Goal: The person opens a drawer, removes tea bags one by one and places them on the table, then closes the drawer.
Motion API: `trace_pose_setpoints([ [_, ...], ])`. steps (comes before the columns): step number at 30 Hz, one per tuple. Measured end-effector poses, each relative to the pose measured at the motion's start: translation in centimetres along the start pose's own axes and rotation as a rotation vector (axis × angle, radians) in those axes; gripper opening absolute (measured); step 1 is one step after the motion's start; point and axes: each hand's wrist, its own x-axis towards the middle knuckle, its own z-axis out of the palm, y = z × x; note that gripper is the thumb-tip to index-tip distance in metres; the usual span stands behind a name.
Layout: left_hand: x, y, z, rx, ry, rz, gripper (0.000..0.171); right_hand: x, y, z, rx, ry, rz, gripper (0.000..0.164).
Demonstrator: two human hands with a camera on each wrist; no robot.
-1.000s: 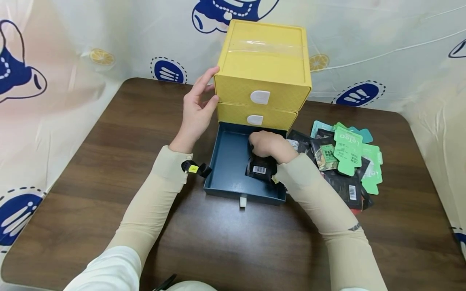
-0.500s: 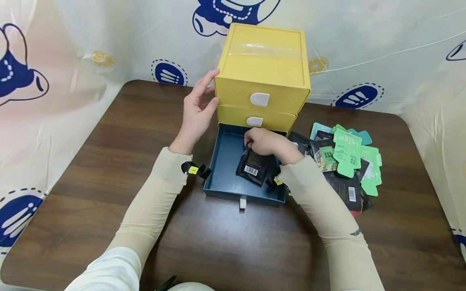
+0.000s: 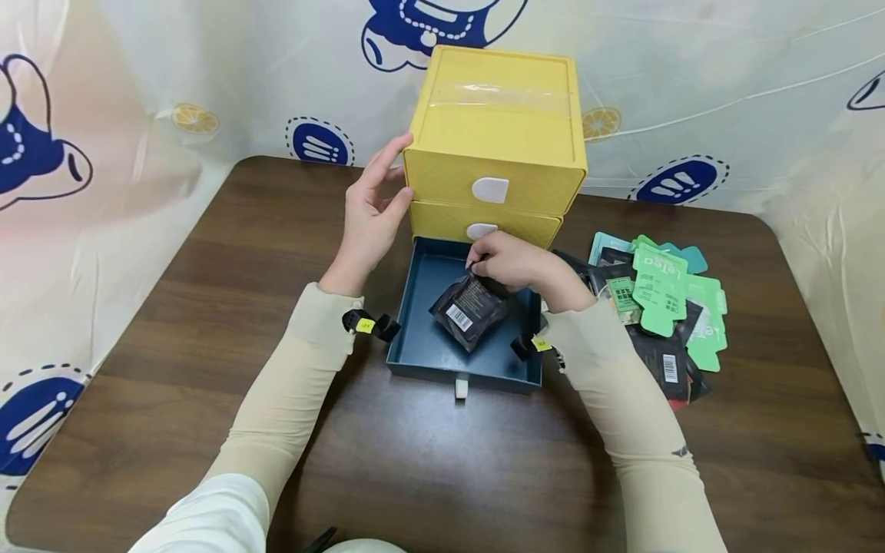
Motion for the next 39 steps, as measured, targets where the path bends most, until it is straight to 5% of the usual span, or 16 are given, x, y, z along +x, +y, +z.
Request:
trace_pose_setpoints([
  [19, -0.2, -0.5, 0.2, -0.018, -0.009, -0.012, 0.046, -5.4, 0.8, -2.3, 0.191, 0.171, -0.072, 0.021],
  [26, -0.1, -0.4, 0.2, -0.023, -0.014, -0.009, 0.047, -8.0, 2.6, -4.0, 0.302, 0.248, -0.146, 0.019],
  [39, 0.0, -0.3, -0.1, 0.004, -0.029, 0.004, 0.043, -11.6, 7.8, -6.9, 0.49, 0.424, -0.056, 0.013],
])
